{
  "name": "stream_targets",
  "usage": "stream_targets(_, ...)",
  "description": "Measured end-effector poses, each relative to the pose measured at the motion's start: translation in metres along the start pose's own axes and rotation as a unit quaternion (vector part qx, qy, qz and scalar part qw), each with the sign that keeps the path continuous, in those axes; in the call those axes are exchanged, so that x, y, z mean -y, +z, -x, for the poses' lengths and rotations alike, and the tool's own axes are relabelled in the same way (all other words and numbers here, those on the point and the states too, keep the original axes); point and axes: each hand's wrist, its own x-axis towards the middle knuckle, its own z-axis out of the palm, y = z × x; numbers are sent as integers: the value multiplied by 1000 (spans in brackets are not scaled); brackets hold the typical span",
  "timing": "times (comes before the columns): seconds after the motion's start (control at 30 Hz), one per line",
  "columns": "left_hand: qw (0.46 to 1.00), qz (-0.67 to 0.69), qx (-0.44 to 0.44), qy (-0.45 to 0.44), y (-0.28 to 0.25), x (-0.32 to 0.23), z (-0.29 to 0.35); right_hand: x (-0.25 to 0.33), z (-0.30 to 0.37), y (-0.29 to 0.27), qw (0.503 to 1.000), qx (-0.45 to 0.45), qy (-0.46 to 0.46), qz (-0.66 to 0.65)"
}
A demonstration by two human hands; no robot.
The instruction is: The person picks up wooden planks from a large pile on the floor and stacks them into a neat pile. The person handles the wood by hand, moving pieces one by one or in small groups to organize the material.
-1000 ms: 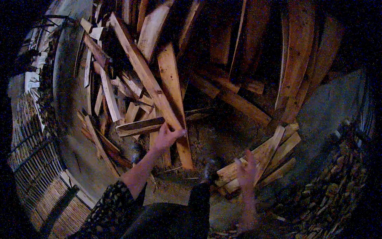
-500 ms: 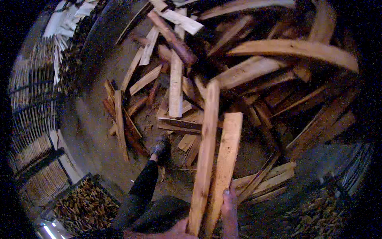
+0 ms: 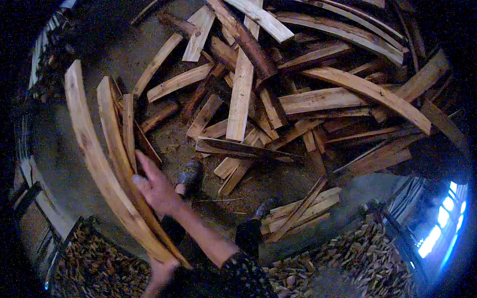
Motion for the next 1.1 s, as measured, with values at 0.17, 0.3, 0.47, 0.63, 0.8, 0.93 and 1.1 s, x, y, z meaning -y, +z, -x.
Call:
stream_targets(0.17, 977, 193, -93, -3, -73, -31, -139, -123, -2, -95, 880, -320, 252, -245)
stream_targets(0.3, 989, 149, -4, -23, -138, 22, -228, -199, -9, -190, 769, -442, 206, -414)
stream_targets(0.47, 988, -76, -106, -87, -164, 33, -255, -190, -6, -211, 745, -503, 85, -430)
stream_targets(0.63, 984, -167, -67, 7, -118, -15, -213, -104, 126, -136, 718, -545, 88, -424)
stream_targets(0.8, 972, -200, 90, 87, 5, -33, -208, -96, 338, -146, 725, -597, 224, -261)
stream_targets(0.93, 959, -181, 194, 103, 112, 3, -235, -194, 487, -253, 714, -671, 191, -57)
stream_targets(1.1, 853, -409, 83, 314, 222, 60, -280, -258, 500, -359, 651, -688, 316, 59)
